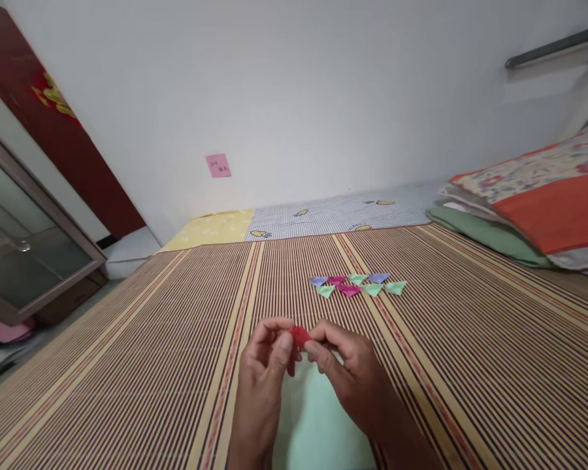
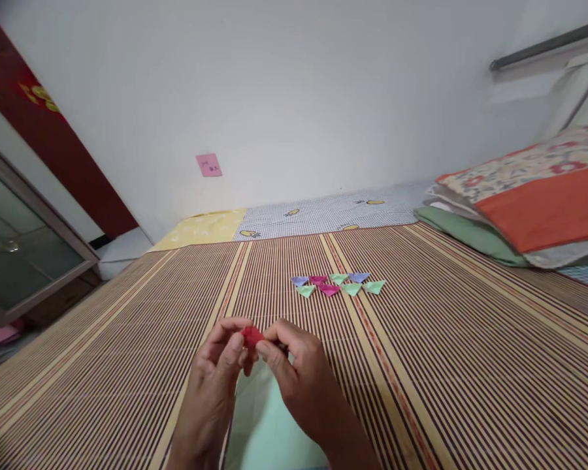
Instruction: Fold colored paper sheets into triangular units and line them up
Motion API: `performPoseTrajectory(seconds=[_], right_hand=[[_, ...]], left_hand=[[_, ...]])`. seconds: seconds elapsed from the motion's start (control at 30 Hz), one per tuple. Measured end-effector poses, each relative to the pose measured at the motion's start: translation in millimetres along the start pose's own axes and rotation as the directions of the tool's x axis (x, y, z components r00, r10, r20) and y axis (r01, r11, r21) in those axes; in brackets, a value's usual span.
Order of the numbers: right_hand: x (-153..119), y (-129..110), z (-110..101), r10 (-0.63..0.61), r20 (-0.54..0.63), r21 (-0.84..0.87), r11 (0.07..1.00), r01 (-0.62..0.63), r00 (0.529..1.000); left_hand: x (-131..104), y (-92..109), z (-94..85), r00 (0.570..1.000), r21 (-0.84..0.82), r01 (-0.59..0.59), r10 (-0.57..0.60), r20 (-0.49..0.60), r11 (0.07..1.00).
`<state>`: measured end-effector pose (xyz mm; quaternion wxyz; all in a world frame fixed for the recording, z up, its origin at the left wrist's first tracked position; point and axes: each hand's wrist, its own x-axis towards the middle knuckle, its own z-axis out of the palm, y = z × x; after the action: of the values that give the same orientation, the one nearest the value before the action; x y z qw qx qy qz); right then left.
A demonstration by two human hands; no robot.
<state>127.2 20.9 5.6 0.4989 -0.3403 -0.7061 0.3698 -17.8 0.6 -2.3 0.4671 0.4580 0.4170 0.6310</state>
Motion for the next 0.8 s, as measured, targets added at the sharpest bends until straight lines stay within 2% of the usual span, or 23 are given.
performPoseTrajectory(seconds=[0.1,0.2,0.3,0.43,0.8], right_hand=[[0,0,-4,-0.019,0.049,-0.023,1.000,0.020,0.999],[-1,3,-6,0.010,0.084,-0.042,0.999,-0.006,0.996],[-1,4,-6,0.002,0.003,-0.049,0.999,-0.002,1.000],[1,0,-3,-0.106,-0.137,-0.059,0.993,0.098,0.985],[2,-1,-1,-0.120,-0.141,-0.088,0.990,0.109,0.983]], left_hand=[[0,2,-5.1,1.000,-0.055,0.003,-0.003,-0.008,0.998],[0,3,-6.7,1.000,-0.038,0.010,-0.010,0.007,0.999],[1,4,-5.2,1.000,-0.015,0.023,-0.023,0.005,1.000],[1,7,-1.9,1.000,0.040,0.002,-0.003,0.019,0.999],[-1,11,2.8,1.000,0.130,0.005,-0.008,0.024,0.992]])
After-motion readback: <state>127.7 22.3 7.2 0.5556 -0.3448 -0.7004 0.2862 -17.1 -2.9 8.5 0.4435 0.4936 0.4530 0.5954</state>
